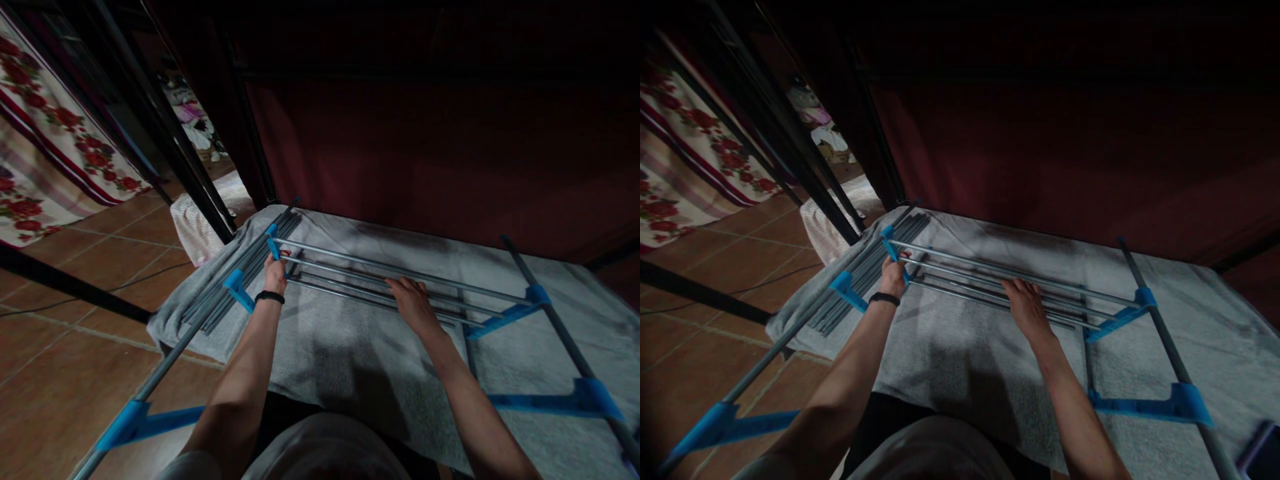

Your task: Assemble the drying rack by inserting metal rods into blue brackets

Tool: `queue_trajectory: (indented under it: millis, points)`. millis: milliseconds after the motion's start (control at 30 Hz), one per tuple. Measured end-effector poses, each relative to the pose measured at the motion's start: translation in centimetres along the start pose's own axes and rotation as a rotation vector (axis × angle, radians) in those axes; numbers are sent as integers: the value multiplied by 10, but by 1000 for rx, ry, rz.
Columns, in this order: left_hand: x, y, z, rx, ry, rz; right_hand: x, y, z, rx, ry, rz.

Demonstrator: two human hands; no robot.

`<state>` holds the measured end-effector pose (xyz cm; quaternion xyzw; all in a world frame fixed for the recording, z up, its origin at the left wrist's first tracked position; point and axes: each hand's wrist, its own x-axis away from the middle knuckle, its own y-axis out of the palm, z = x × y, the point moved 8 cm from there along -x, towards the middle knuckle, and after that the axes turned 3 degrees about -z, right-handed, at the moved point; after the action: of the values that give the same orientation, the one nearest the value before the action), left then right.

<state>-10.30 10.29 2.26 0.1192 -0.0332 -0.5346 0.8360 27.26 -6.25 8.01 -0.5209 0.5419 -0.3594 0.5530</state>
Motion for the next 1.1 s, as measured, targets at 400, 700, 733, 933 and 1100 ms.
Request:
queue_trajectory:
  millis: [400,700,733,933,1100]
  points:
    - [8,1,6,-113,125,84,-2,-3,3,-18,-5,24]
    - [6,2,7,-157,153,124,-3,-3,4,-27,-15,7]
    - [6,2,7,-159,155,130,-3,-3,4,-29,-13,2]
    - [4,2,4,-167,159,160,-3,-4,5,-42,-12,-20]
    - [3,3,3,-160,145,191,-4,-4,5,-32,-18,-30]
